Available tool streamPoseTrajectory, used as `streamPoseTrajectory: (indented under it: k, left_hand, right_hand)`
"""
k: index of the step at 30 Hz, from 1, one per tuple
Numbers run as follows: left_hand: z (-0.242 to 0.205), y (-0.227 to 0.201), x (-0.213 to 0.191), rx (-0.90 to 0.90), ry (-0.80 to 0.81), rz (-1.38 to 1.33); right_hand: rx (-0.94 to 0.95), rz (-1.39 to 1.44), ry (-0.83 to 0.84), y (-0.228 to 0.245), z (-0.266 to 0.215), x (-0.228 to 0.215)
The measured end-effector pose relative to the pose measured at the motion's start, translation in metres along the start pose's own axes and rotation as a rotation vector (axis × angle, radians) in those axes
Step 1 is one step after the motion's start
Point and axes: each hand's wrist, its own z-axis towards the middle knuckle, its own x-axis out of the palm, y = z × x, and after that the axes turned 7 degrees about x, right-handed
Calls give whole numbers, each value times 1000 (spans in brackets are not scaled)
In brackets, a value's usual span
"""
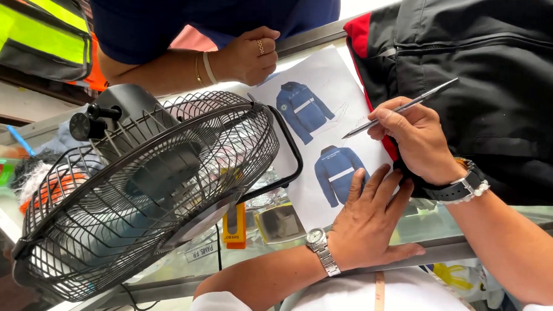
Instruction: A person is inspecting a black jacket and marking a design diagram on a piece of paper with a pen while discussing with another person at a service counter.
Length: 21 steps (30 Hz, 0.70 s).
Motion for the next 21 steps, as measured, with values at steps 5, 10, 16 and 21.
streamPoseTrajectory:
  k: [5,10,16,21]
  left_hand:
    - [1,0,-2,11,-12,-10]
    - [4,-3,-8,18,14,14]
    - [4,-6,-5,23,-5,-55]
    - [5,-7,-5,24,-10,-25]
  right_hand:
    - [57,297,85,-8,8,-10]
    - [94,404,77,-4,10,-10]
    - [133,544,98,-1,13,-14]
    - [147,600,93,4,13,-13]
